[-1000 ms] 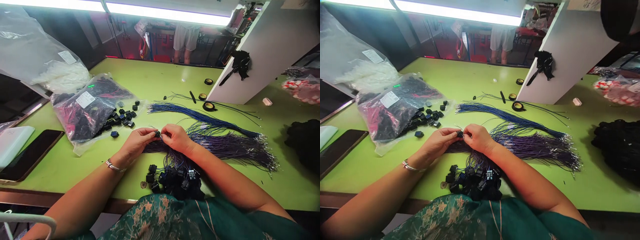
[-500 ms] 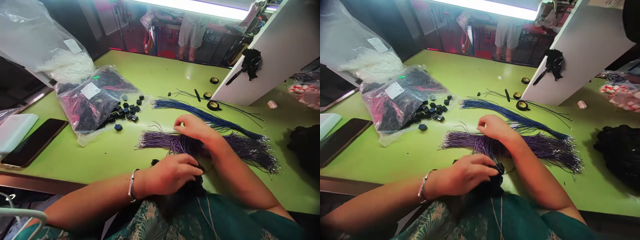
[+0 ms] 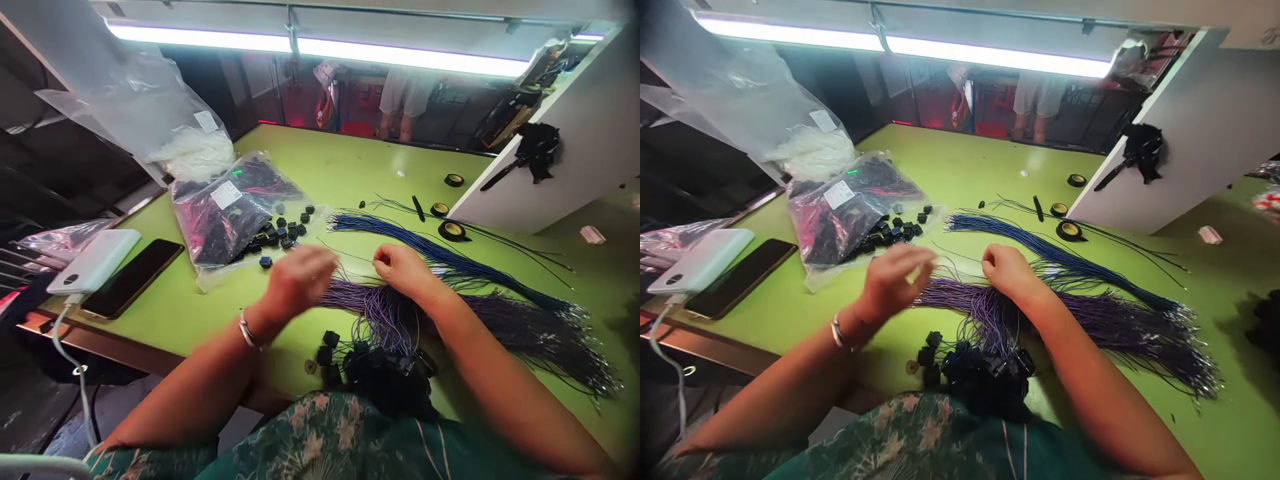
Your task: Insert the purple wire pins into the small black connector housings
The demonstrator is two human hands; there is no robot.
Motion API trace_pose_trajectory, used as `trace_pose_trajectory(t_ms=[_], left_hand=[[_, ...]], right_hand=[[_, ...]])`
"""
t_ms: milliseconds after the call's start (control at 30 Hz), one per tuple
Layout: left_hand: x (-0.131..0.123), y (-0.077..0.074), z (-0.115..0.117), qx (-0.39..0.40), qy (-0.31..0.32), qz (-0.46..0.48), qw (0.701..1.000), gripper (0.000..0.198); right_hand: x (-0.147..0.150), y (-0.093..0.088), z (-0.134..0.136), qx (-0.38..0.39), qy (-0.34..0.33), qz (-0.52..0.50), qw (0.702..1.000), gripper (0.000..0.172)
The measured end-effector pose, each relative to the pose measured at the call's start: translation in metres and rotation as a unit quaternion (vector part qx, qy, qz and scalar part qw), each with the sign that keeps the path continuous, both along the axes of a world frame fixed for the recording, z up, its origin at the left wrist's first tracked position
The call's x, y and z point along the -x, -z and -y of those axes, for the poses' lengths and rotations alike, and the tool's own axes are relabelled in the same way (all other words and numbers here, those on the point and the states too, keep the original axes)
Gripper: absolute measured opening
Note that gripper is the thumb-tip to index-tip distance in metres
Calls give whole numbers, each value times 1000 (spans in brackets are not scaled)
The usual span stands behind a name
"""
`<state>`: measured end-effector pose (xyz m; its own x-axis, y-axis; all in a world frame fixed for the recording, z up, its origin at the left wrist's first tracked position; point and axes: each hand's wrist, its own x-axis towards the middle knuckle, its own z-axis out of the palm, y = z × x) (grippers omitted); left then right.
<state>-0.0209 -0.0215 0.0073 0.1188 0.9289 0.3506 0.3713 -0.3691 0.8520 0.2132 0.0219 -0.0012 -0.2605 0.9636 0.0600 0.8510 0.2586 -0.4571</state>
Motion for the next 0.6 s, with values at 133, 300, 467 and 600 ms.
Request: trace_pose_trajectory(t_ms=[133, 300, 467, 600], left_hand=[[47, 12, -55, 2, -135, -199, 971, 17], [43, 27, -62, -11, -112, -373, 921, 21], [21, 34, -54, -15, -105, -433, 895, 25], [27, 42, -60, -34, -88, -399, 912, 25]], right_hand=[[18, -11, 12, -25, -35, -111, 993, 12], [44, -27, 37, -59, -89, -181, 978, 11], [56, -36, 52, -23, -111, -319, 941, 11], [49, -29, 41, 62, -35, -395, 916, 11]])
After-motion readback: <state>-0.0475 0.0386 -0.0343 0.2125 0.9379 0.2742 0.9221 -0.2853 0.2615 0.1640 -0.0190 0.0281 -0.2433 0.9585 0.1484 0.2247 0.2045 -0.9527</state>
